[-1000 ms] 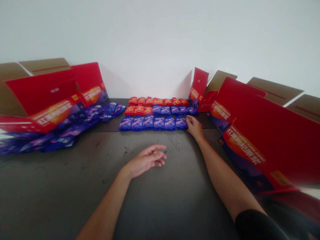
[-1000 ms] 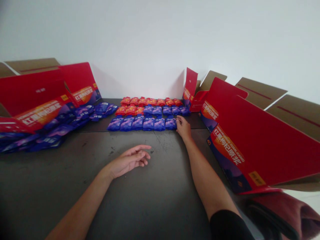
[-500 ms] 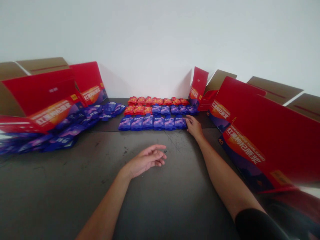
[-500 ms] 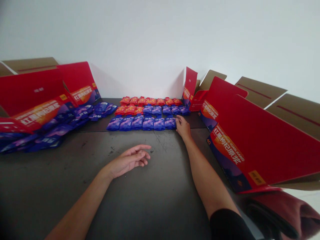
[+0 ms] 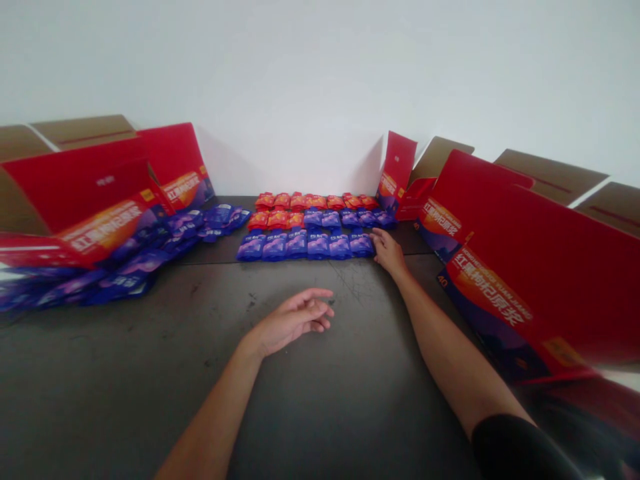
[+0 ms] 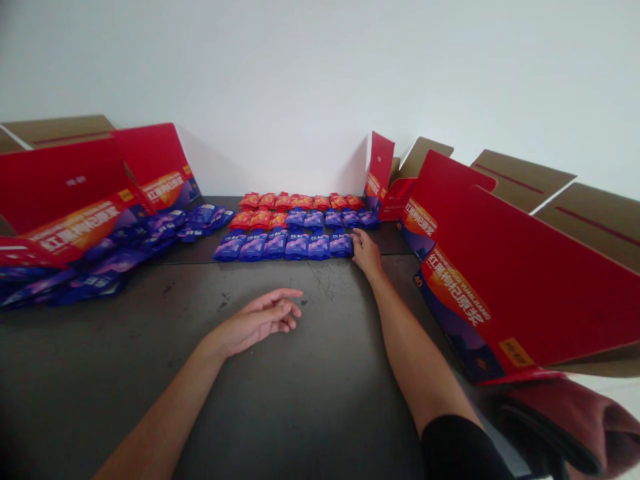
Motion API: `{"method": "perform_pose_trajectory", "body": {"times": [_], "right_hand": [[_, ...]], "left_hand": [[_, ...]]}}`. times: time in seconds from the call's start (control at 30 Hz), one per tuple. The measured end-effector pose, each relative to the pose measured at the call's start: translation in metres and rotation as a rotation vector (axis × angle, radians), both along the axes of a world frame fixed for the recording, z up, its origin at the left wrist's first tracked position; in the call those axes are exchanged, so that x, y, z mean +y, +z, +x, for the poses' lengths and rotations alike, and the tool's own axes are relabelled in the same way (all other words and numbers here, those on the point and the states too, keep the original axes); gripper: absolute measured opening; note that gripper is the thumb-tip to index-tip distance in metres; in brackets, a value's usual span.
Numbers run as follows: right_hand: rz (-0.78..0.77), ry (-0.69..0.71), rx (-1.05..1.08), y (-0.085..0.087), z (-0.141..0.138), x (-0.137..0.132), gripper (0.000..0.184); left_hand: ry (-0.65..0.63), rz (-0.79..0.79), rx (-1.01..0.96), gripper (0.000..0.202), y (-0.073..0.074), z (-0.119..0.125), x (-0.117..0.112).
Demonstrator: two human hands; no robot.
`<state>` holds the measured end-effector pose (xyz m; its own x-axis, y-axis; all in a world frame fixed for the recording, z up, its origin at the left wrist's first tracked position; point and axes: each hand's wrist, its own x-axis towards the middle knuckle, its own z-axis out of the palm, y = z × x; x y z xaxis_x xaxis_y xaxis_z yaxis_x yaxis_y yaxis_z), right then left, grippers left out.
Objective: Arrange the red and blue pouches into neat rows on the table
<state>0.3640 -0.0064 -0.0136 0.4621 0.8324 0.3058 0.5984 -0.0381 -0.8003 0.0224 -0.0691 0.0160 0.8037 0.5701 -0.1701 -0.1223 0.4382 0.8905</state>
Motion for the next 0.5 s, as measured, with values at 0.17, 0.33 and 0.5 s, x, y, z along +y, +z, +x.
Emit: {"method": "perform_pose_trajectory", "body": {"times": [0.17, 0.33, 0.5], "right_hand": [[0.042, -0.060, 0.005, 0.007, -0.005, -0.005, 0.049], [0.254, -0.201, -0.062, 0.036, -0.030, -0.018, 0.052], [0.348, -0.066, -0.118, 0.089, -0.121, -0.039, 0.045]], "left_hand": [[0.026, -0.047, -0.018, 0.042, 0.000, 0.001, 0.000], [0.076, -0.126, -0.042, 0.038, -0.002, 0.003, 0.002], [0.083, -0.186, -0.097, 0.038, -0.011, 0.007, 0.006]]}}
